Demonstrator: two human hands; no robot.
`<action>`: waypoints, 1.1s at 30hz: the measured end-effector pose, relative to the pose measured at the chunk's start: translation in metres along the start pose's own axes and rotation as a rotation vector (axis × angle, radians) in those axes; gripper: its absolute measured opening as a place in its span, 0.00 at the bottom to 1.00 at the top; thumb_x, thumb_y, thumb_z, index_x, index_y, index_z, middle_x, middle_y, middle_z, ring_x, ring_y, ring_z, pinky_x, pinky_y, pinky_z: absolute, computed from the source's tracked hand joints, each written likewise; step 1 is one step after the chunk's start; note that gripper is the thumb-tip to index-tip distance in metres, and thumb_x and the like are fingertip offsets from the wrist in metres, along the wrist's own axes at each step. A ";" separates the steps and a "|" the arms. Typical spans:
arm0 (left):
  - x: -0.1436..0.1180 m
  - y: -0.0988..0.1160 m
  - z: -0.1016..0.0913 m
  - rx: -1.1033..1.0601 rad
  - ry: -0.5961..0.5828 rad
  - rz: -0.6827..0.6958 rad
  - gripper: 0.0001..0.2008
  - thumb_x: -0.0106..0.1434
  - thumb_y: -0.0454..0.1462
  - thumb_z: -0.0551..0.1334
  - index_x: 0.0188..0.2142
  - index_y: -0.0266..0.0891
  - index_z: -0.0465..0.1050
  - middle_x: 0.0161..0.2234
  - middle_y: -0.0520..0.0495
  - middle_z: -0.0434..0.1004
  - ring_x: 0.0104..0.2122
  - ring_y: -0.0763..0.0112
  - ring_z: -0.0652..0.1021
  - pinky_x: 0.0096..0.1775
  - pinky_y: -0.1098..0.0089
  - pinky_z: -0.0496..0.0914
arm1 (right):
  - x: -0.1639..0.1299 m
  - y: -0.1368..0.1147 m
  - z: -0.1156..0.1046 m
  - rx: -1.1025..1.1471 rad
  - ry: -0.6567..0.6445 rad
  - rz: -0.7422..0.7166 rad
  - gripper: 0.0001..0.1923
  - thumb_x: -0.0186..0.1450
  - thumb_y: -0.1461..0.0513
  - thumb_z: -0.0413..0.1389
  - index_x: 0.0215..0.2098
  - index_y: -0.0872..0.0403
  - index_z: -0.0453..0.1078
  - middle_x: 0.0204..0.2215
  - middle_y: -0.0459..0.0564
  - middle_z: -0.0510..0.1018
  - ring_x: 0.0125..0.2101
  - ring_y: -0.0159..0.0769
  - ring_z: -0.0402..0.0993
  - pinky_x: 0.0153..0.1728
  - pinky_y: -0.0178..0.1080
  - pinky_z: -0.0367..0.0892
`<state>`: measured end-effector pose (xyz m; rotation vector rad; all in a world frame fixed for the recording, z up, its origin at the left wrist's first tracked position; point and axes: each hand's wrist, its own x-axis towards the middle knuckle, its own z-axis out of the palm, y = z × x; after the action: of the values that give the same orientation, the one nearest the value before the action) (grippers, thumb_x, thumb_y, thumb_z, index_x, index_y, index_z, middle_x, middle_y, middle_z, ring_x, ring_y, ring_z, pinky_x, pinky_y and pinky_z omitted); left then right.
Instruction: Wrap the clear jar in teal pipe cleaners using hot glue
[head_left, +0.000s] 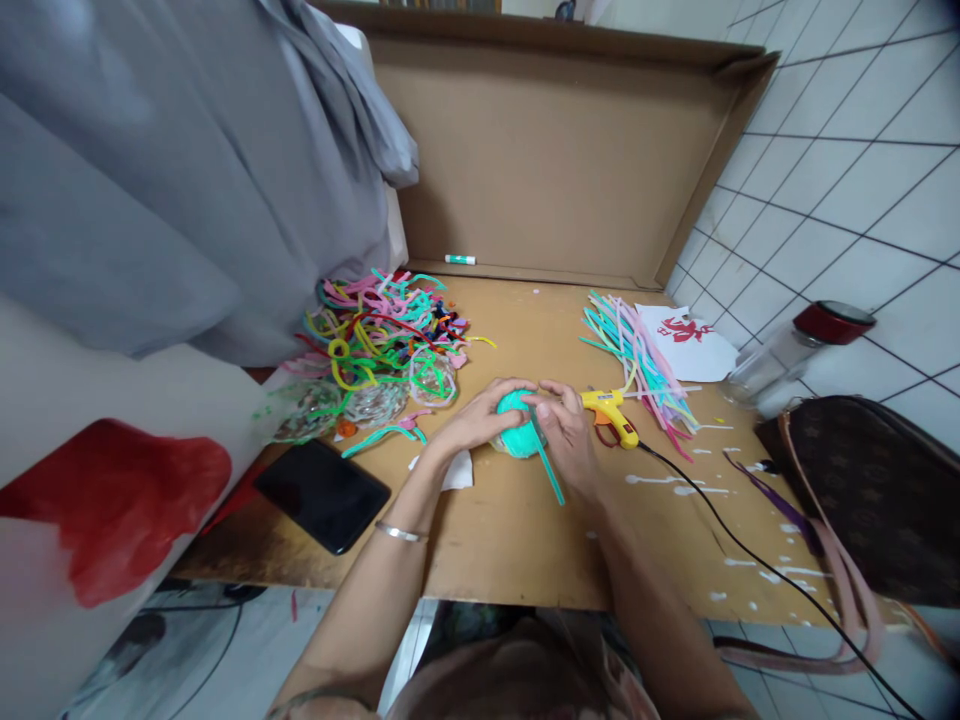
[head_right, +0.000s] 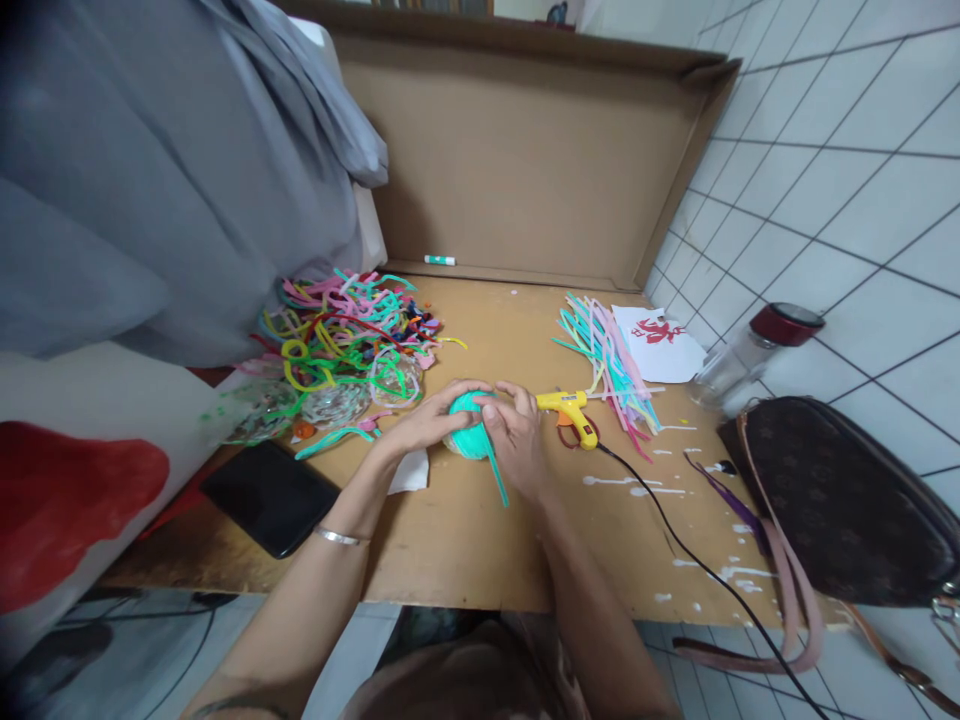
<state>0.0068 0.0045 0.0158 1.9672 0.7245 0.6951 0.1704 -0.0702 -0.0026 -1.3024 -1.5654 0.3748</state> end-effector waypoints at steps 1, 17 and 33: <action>0.000 -0.001 0.000 0.002 0.004 0.009 0.24 0.58 0.40 0.59 0.55 0.41 0.68 0.56 0.43 0.70 0.56 0.56 0.70 0.59 0.57 0.64 | 0.000 0.000 0.000 0.015 0.001 0.002 0.23 0.71 0.47 0.44 0.42 0.47 0.77 0.52 0.54 0.69 0.57 0.46 0.63 0.58 0.53 0.60; -0.001 0.000 -0.001 0.004 0.000 -0.008 0.25 0.58 0.39 0.59 0.56 0.40 0.67 0.57 0.42 0.69 0.57 0.57 0.70 0.60 0.56 0.63 | -0.003 -0.006 -0.001 -0.005 0.020 0.000 0.25 0.71 0.47 0.42 0.42 0.48 0.77 0.53 0.54 0.68 0.58 0.45 0.62 0.59 0.53 0.58; -0.002 0.004 0.000 -0.023 0.022 -0.055 0.25 0.57 0.39 0.59 0.56 0.41 0.64 0.56 0.44 0.69 0.55 0.59 0.71 0.58 0.59 0.65 | -0.003 -0.005 -0.003 0.058 0.059 0.010 0.24 0.71 0.48 0.42 0.38 0.49 0.76 0.52 0.54 0.70 0.56 0.45 0.64 0.57 0.52 0.61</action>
<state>0.0062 0.0016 0.0190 1.9145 0.7776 0.6904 0.1694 -0.0753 0.0012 -1.2662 -1.4889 0.3826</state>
